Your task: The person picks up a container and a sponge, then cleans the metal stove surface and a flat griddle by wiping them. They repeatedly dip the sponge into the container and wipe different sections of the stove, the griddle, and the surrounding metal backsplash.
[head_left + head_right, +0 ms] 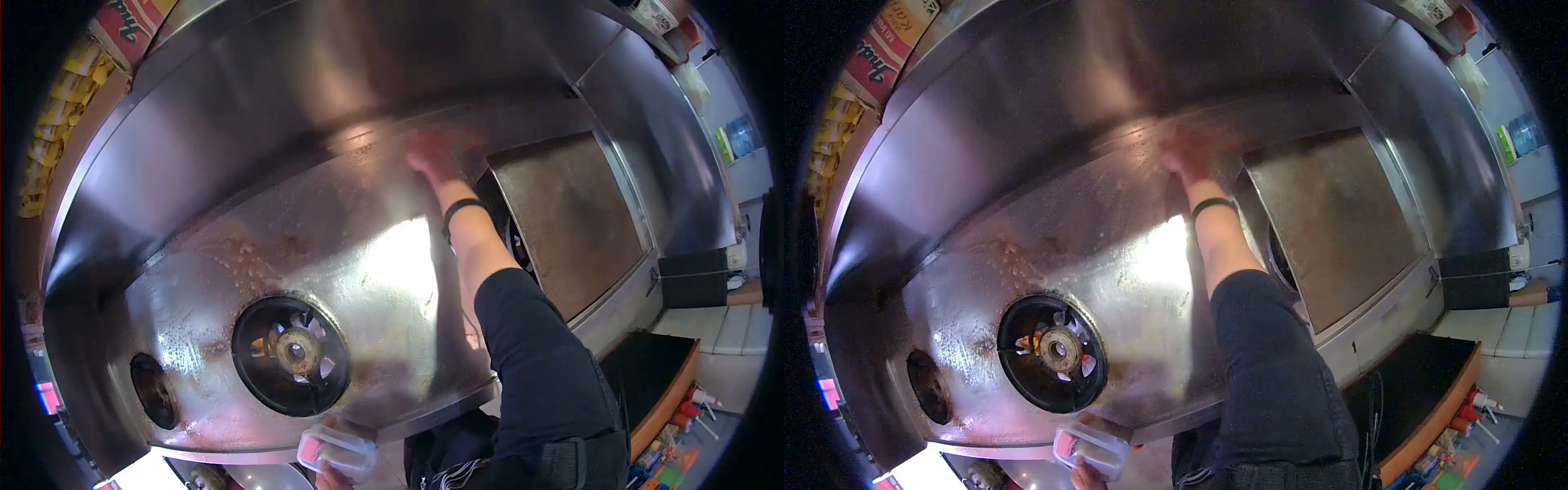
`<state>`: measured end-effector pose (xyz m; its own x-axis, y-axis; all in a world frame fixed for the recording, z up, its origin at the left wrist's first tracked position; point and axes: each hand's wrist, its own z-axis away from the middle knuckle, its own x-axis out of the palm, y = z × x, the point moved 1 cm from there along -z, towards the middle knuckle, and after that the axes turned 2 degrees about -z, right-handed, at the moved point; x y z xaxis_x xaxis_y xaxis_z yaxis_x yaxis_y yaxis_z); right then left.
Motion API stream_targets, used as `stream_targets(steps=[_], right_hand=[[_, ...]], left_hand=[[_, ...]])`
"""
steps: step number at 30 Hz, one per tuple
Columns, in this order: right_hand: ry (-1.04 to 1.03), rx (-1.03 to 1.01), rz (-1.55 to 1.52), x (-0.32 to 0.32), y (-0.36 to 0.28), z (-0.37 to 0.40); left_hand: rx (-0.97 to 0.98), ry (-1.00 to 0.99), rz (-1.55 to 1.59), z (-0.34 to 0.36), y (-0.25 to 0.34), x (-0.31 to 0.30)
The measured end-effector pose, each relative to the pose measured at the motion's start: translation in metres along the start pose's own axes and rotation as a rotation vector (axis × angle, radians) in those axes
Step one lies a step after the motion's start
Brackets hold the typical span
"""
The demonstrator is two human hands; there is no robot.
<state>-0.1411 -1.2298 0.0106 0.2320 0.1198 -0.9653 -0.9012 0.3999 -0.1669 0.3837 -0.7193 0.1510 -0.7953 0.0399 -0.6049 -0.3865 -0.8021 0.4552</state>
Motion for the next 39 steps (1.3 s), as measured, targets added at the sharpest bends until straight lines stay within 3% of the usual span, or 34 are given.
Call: stream_targets(steps=[1, 3, 5, 6, 7, 8, 10, 11, 13, 14, 15, 16, 17, 19, 23, 26, 29, 31, 32, 33, 34, 35, 36, 37, 38, 39], right_hand=[[0.006, -0.004, 0.001, -0.007, -0.010, 0.013], [0.151, -0.441, -0.181, -0.007, -0.033, 0.036], [-0.286, -0.108, -0.427, -0.064, 0.012, 0.017], [0.256, 0.104, -0.383, 0.017, 0.054, -0.022], [0.800, 0.311, -0.387, 0.098, 0.095, -0.059], [0.674, 0.365, -0.300, 0.068, 0.069, -0.026], [0.415, 0.432, -0.106, -0.008, 0.006, 0.054], [0.412, 0.426, -0.097, 0.001, -0.013, 0.053], [0.327, -0.162, -0.237, 0.039, -0.059, 0.066], [0.488, -0.350, -0.209, 0.064, -0.093, 0.090], [0.253, -0.431, -0.173, 0.039, -0.123, 0.151], [0.162, -0.568, -0.290, 0.063, -0.136, 0.188], [0.022, -0.642, -0.176, 0.055, -0.147, 0.232], [0.079, -0.731, -0.264, 0.082, -0.142, 0.316], [-0.172, -0.774, -0.191, 0.074, -0.050, 0.431], [-0.304, -0.562, -0.033, 0.044, 0.048, 0.458], [-0.310, -0.134, -0.001, 0.012, 0.144, 0.492], [-0.291, -0.112, -0.034, 0.020, 0.161, 0.499], [-0.276, -0.097, -0.072, 0.013, 0.161, 0.506], [-0.214, 0.066, -0.047, 0.023, 0.140, 0.512], [-0.031, 0.102, 0.057, 0.053, 0.123, 0.513], [0.022, 0.139, 0.121, 0.071, 0.095, 0.517], [0.000, 0.122, -0.033, 0.071, 0.059, 0.522], [-0.203, -0.067, -0.039, 0.073, 0.030, 0.524], [-0.131, -0.262, -0.274, 0.079, 0.010, 0.531], [-0.073, -0.483, -0.235, 0.083, 0.001, 0.541]], left_hand=[[0.003, 0.001, 0.006, -0.007, -0.009, 0.003], [0.201, 0.020, 0.058, -0.023, -0.037, 0.000], [0.185, 0.015, -0.030, -0.008, -0.025, -0.010], [0.168, -0.009, -0.106, -0.001, -0.023, -0.011], [0.352, 0.057, -0.186, 0.001, -0.028, -0.013], [0.345, 0.061, -0.189, 0.002, -0.020, -0.013], [0.002, 0.027, -0.114, 0.012, -0.013, -0.015], [0.282, 0.112, -0.381, -0.004, -0.053, -0.015], [0.197, 0.062, 0.149, 0.011, 0.006, -0.005], [0.191, 0.063, 0.114, 0.008, 0.008, -0.005], [0.373, 0.132, -0.056, 0.016, 0.027, -0.003], [0.267, 0.108, 0.115, 0.015, 0.030, 0.001], [0.217, 0.025, 0.075, 0.013, 0.026, -0.004], [0.225, 0.048, 0.171, 0.027, 0.046, -0.001], [0.237, -0.036, 0.127, 0.030, 0.022, -0.018], [0.310, -0.075, 0.125, 0.041, 0.004, -0.025], [0.395, -0.069, 0.172, 0.044, -0.019, -0.028], [0.447, -0.019, 0.119, 0.040, -0.040, -0.031], [0.457, -0.029, 0.121, 0.042, -0.045, -0.034], [0.444, -0.053, 0.097, 0.043, -0.046, -0.035], [0.433, -0.074, 0.074, 0.043, -0.046, -0.035], [0.357, -0.088, 0.040, 0.043, -0.046, -0.036], [0.377, -0.094, 0.036, 0.044, -0.043, -0.034], [0.471, -0.061, -0.030, 0.047, -0.040, -0.033], [0.560, -0.027, -0.095, 0.049, -0.038, -0.030], [0.409, -0.115, -0.088, 0.044, -0.038, -0.028]])
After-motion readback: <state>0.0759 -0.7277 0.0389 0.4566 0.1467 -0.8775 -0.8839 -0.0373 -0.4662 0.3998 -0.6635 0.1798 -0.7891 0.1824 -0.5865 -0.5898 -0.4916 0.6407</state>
